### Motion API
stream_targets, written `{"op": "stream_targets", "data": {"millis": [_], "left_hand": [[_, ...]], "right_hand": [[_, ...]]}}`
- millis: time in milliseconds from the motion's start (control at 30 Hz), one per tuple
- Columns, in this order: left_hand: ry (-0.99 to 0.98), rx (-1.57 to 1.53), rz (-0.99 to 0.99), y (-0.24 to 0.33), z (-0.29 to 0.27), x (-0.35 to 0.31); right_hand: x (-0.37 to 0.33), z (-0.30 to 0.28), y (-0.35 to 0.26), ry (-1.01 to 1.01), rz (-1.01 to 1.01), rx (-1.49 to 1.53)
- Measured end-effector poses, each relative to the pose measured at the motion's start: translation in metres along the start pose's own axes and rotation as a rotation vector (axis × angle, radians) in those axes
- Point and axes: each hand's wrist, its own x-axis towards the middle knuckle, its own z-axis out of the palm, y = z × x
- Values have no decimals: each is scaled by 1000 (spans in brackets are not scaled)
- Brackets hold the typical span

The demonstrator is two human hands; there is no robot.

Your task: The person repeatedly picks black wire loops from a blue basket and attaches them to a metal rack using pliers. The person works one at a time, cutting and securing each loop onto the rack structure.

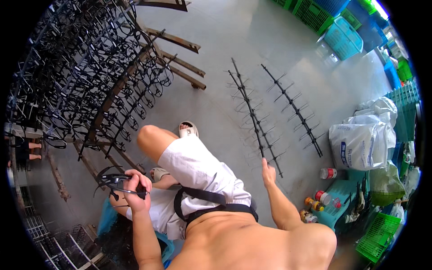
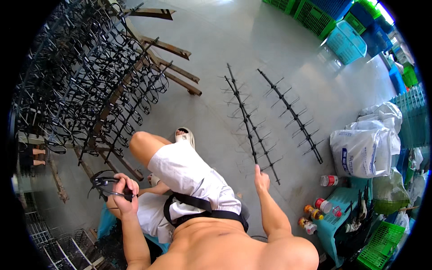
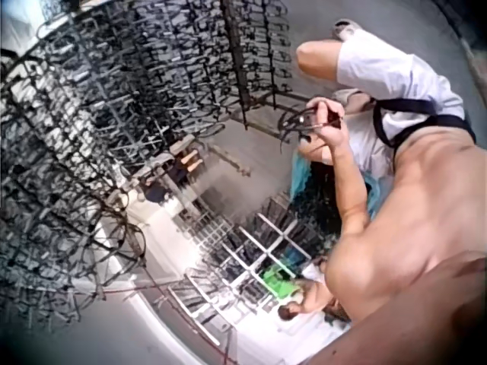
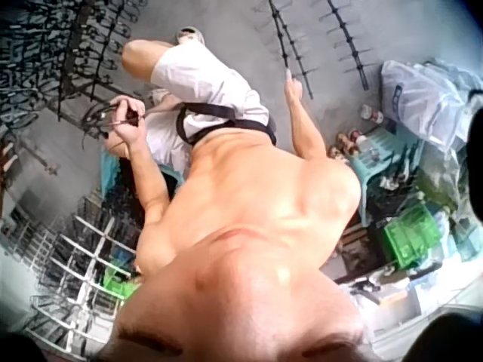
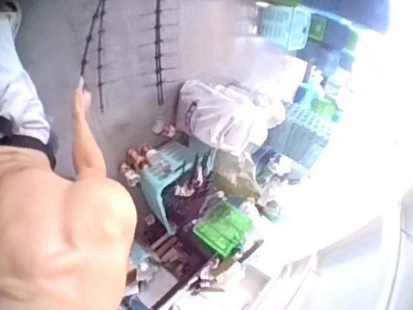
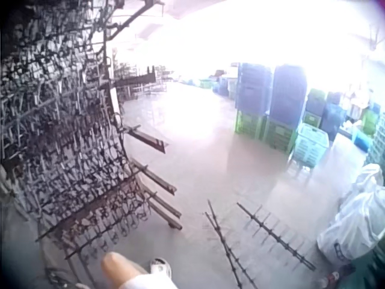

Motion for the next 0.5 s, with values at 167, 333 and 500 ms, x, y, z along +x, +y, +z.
{"op": "stream_targets", "data": {"millis": [167,333,500], "left_hand": [[-74,-31,-54,-16,3,1],[-184,48,31,-16,27,22],[-167,98,165,-7,38,66]], "right_hand": [[-26,-59,12,-384,337,479],[-22,-143,40,178,-220,75],[-53,-304,27,450,-593,-186]]}}
